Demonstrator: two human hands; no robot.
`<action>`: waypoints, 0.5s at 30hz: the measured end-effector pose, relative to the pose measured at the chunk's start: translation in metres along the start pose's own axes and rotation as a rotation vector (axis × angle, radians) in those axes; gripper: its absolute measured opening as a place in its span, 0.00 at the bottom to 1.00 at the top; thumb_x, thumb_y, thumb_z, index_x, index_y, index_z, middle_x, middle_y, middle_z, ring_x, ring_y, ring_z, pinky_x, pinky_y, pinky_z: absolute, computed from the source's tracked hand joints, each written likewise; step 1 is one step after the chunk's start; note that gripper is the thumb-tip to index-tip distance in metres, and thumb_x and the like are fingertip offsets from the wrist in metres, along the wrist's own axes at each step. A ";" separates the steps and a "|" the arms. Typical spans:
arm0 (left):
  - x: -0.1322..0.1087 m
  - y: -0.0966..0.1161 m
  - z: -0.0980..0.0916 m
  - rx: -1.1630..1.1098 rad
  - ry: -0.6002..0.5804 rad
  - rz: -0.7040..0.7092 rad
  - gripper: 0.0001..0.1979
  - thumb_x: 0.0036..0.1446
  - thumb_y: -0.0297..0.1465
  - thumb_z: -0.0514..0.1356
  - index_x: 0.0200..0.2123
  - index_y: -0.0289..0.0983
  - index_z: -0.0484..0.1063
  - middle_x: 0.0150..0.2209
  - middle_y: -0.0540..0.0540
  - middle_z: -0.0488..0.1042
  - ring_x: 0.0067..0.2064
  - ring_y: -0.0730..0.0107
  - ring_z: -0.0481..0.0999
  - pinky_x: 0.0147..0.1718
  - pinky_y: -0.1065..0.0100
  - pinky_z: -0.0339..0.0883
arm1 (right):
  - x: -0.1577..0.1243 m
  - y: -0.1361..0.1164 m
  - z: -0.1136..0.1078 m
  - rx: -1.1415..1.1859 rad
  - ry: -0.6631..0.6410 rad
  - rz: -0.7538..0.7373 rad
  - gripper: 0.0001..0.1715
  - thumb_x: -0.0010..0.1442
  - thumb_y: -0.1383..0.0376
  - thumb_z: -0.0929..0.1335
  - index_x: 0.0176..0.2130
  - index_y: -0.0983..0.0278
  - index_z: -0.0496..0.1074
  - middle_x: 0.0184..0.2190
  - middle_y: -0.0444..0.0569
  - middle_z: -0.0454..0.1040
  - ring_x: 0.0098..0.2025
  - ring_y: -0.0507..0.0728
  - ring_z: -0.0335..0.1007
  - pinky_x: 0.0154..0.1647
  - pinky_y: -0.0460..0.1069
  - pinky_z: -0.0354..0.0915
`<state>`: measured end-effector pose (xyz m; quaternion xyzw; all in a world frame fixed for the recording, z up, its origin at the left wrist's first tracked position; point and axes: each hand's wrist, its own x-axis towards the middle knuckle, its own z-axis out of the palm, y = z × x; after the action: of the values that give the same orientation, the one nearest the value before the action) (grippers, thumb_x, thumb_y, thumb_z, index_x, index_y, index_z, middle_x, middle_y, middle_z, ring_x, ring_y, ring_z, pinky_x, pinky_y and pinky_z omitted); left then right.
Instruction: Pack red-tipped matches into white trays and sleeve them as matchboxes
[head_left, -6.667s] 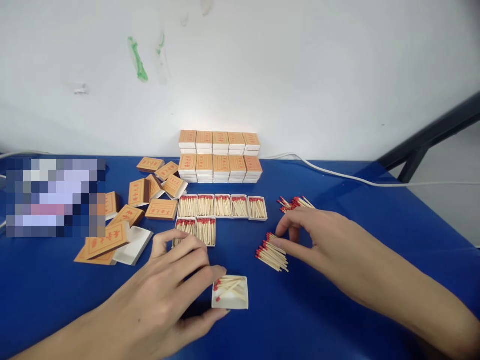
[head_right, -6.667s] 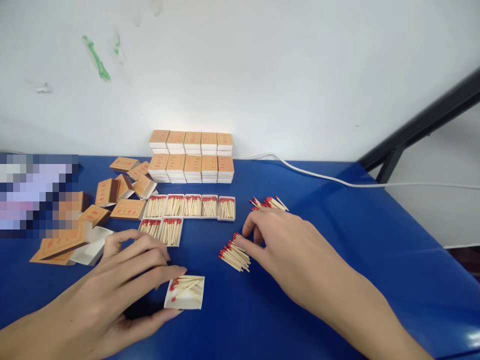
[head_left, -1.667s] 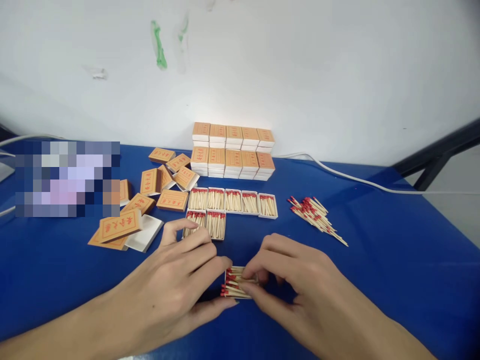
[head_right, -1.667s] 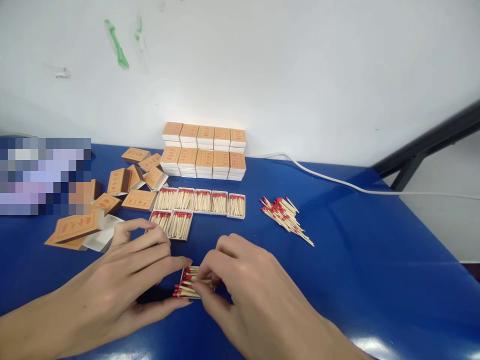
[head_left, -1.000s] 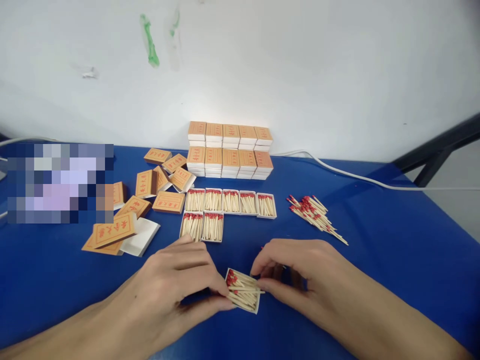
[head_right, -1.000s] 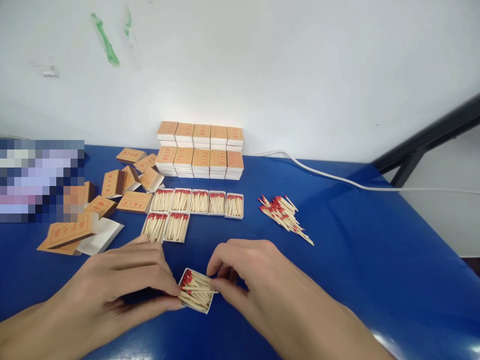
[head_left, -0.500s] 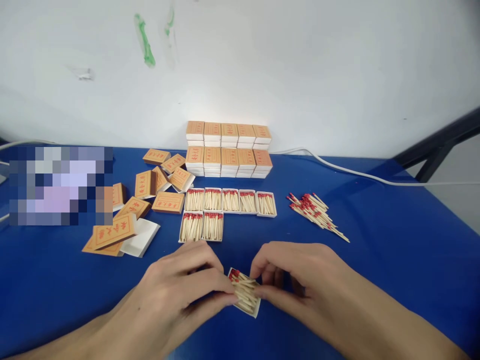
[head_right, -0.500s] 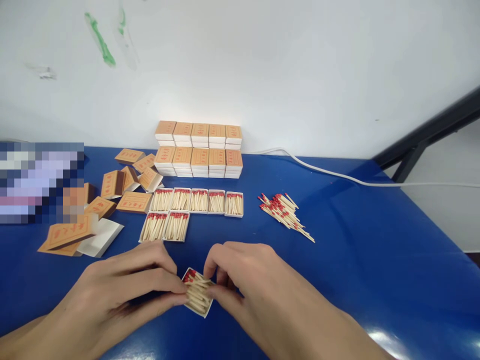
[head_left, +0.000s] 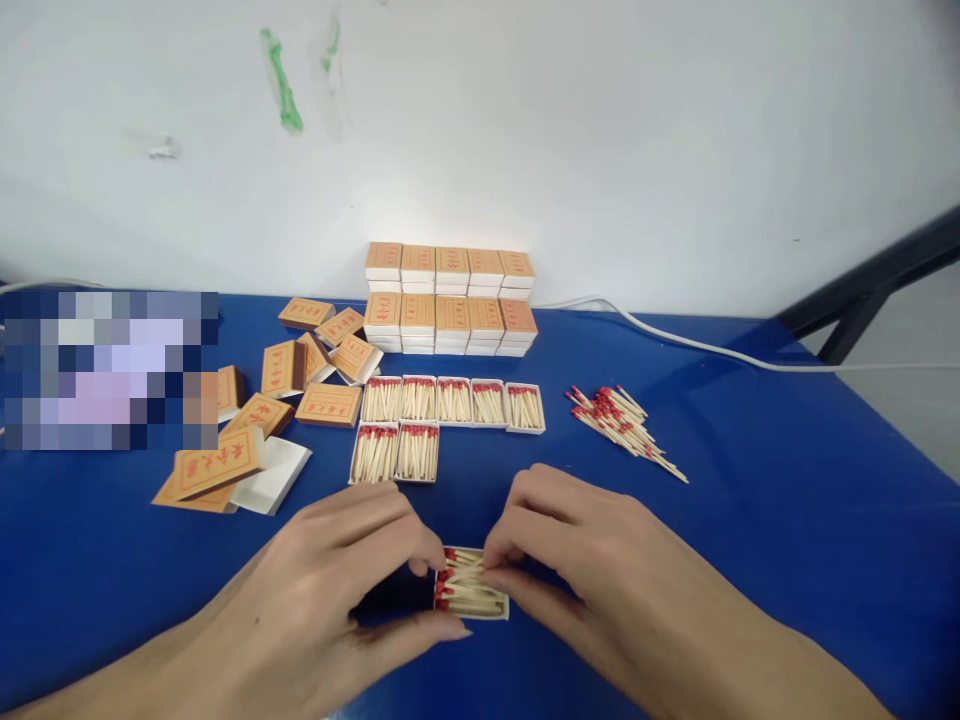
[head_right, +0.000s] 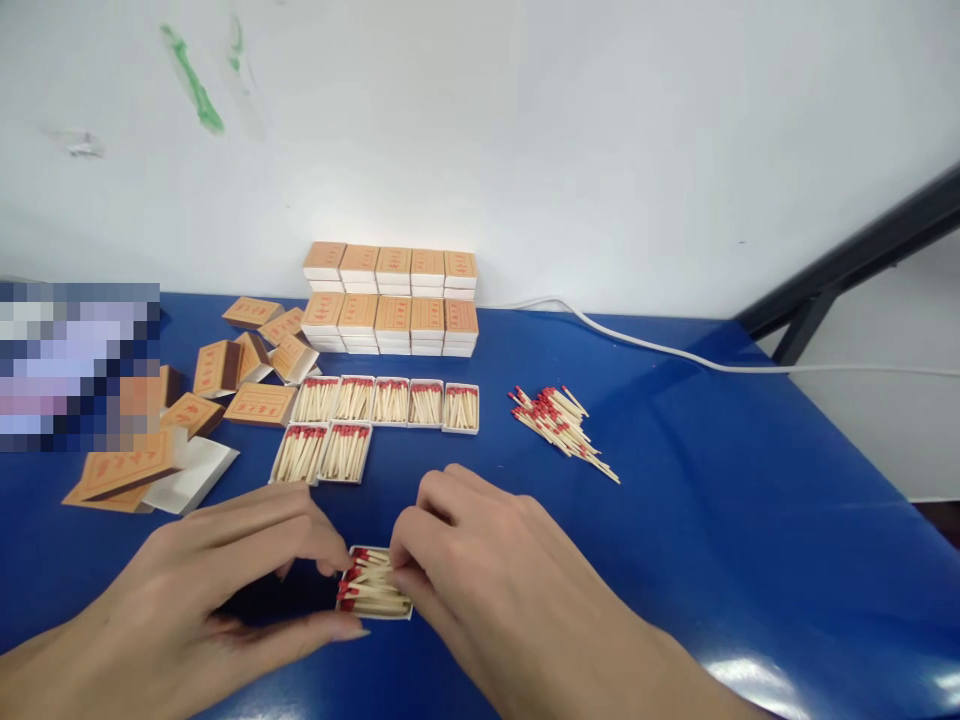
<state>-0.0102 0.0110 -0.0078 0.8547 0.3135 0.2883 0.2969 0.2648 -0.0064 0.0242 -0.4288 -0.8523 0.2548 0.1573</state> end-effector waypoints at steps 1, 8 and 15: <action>0.001 0.000 0.000 0.005 0.004 0.014 0.07 0.78 0.35 0.70 0.47 0.43 0.75 0.40 0.54 0.79 0.39 0.72 0.78 0.39 0.69 0.71 | 0.001 -0.001 0.001 -0.025 0.019 -0.020 0.10 0.76 0.74 0.73 0.42 0.61 0.79 0.39 0.45 0.77 0.39 0.56 0.74 0.36 0.51 0.69; 0.001 -0.002 0.001 -0.052 -0.008 0.050 0.04 0.80 0.34 0.68 0.47 0.42 0.78 0.40 0.53 0.81 0.38 0.69 0.78 0.40 0.65 0.73 | 0.004 -0.005 0.011 -0.108 0.085 -0.043 0.08 0.74 0.70 0.76 0.40 0.61 0.78 0.38 0.46 0.78 0.36 0.56 0.75 0.29 0.49 0.68; 0.005 -0.001 -0.003 -0.083 -0.024 0.049 0.07 0.83 0.33 0.63 0.51 0.45 0.83 0.38 0.53 0.82 0.37 0.72 0.79 0.37 0.68 0.72 | 0.003 -0.004 0.009 -0.106 0.082 -0.029 0.10 0.75 0.69 0.76 0.39 0.61 0.78 0.38 0.46 0.78 0.37 0.56 0.76 0.31 0.50 0.69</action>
<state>-0.0091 0.0157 -0.0052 0.8524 0.2769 0.2980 0.3287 0.2563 -0.0088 0.0187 -0.4342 -0.8635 0.1892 0.1731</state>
